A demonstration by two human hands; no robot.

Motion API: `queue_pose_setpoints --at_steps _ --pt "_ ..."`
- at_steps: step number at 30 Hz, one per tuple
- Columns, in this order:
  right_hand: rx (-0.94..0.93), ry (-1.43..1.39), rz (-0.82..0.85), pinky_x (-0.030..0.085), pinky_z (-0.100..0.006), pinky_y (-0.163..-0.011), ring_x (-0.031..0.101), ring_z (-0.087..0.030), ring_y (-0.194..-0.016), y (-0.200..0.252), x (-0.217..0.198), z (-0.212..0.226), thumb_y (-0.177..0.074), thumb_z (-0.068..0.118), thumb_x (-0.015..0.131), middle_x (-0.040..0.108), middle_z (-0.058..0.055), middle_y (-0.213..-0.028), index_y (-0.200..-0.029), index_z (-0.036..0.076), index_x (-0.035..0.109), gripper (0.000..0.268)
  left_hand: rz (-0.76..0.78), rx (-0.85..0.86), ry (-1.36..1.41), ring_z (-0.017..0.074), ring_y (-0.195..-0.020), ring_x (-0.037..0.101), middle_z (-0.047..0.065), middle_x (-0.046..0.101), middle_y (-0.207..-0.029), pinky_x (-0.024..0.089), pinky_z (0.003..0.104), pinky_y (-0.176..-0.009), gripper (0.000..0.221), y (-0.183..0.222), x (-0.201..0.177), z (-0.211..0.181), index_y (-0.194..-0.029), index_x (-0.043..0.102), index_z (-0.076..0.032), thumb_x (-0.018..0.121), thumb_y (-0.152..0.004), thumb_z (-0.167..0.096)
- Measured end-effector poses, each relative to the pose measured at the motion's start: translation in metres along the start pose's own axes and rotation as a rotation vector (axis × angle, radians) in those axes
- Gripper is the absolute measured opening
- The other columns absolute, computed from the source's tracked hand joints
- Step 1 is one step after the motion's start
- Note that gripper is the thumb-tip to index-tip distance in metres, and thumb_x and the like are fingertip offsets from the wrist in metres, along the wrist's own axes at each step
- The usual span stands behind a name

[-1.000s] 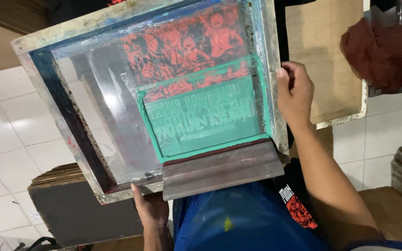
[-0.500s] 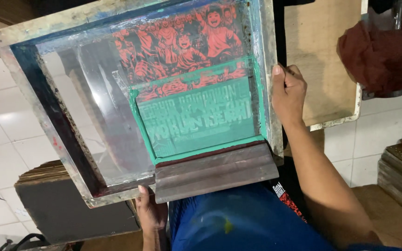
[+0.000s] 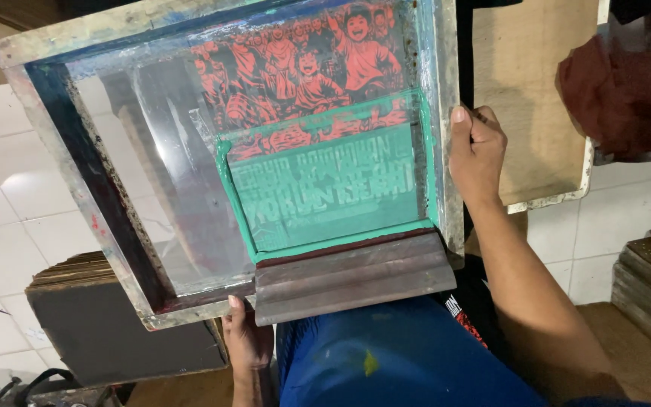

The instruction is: Screen printing a graphic design onto a black t-shirt using a manual squeegee and screen frame.

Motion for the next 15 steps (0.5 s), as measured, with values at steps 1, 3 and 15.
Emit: queue_pose_setpoints --at_steps 1,3,15 --pt "-0.005 0.004 -0.002 0.037 -0.035 -0.073 0.042 -0.017 -0.078 0.001 0.000 -0.002 -0.118 0.026 0.049 0.039 -0.004 -0.079 -0.074 0.002 0.051 0.050 -0.059 -0.015 -0.011 0.0217 -0.077 0.065 0.004 0.059 -0.073 0.055 0.046 -0.072 0.040 0.000 -0.005 0.002 -0.072 0.050 -0.016 0.069 -0.100 -0.036" --pt "-0.020 -0.006 -0.006 0.037 -0.035 -0.072 0.043 -0.017 -0.080 0.001 0.000 -0.002 -0.118 0.024 0.050 0.039 -0.004 -0.077 -0.070 0.003 0.047 0.053 -0.117 -0.006 -0.016 0.0171 -0.070 0.054 0.000 0.046 -0.068 0.053 0.044 -0.069 0.047 -0.001 -0.009 0.005 -0.068 0.039 -0.018 0.069 -0.100 -0.035" --pt "-0.003 -0.019 -0.004 0.035 -0.035 -0.074 0.040 -0.017 -0.080 0.003 0.000 -0.004 -0.119 0.030 0.049 0.035 -0.003 -0.075 -0.066 0.005 0.038 0.060 -0.265 -0.010 -0.029 0.0250 -0.089 0.064 0.012 0.059 -0.090 0.056 0.050 -0.078 0.034 0.003 -0.005 0.004 -0.100 0.048 -0.012 0.072 -0.094 -0.036"
Point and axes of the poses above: each hand's wrist, its own y-axis away from the middle knuckle, its own x-axis out of the palm, z = x × y, the point moved 3 cm from there along -y, towards the middle knuckle
